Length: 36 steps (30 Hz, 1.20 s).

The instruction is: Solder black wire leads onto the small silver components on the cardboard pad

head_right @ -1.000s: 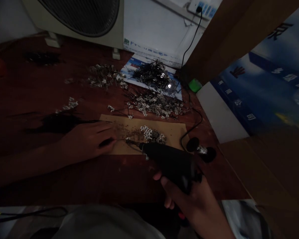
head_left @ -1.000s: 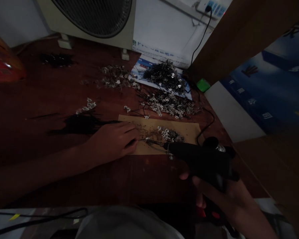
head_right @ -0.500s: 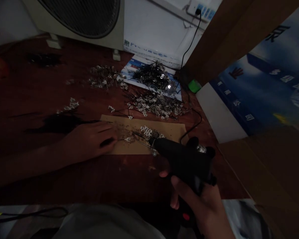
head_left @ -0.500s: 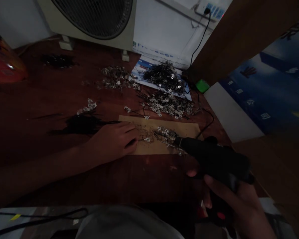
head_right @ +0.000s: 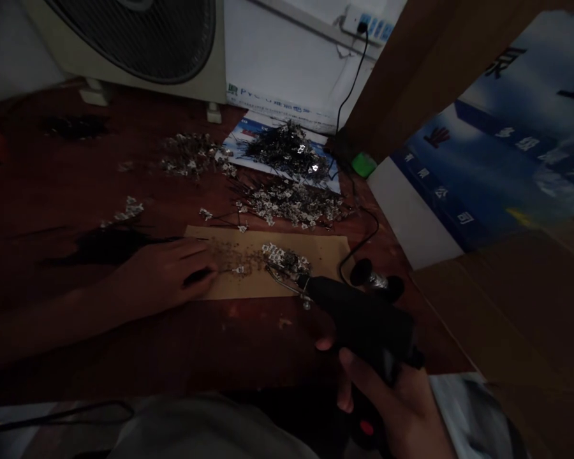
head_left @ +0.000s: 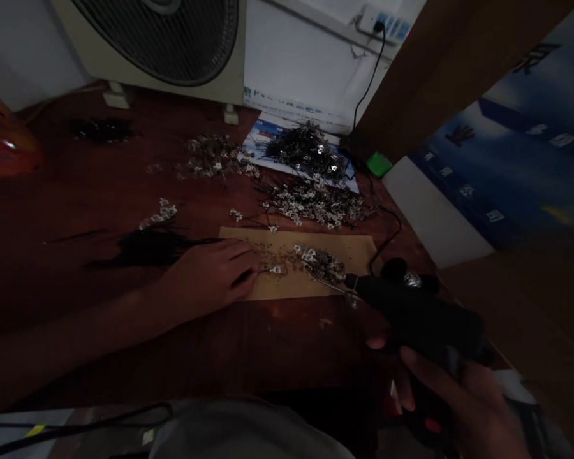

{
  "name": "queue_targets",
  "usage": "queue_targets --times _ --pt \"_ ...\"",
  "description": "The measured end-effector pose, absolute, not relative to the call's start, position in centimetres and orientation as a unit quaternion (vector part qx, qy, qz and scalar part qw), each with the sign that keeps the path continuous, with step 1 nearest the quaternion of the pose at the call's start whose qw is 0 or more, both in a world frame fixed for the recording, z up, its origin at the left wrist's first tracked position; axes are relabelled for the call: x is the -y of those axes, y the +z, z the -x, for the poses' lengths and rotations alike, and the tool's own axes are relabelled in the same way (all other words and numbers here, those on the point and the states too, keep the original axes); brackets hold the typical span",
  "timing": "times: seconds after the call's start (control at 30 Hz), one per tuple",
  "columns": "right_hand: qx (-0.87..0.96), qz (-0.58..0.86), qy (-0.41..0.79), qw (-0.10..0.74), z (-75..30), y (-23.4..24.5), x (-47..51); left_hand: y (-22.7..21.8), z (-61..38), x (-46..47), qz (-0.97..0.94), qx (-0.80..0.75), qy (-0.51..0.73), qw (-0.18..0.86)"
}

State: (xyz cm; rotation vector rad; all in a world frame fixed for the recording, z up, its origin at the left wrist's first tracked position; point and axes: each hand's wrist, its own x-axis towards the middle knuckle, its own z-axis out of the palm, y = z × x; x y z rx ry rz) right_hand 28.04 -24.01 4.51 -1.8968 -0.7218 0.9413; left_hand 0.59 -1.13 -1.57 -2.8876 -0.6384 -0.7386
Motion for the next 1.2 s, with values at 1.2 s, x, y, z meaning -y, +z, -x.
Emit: queue_targets --times 1.2 --pt "0.288 0.727 0.383 0.491 -29.5 2.9 25.8 0.3 -6.4 -5.1 0.979 0.132 -0.102 -0.118"
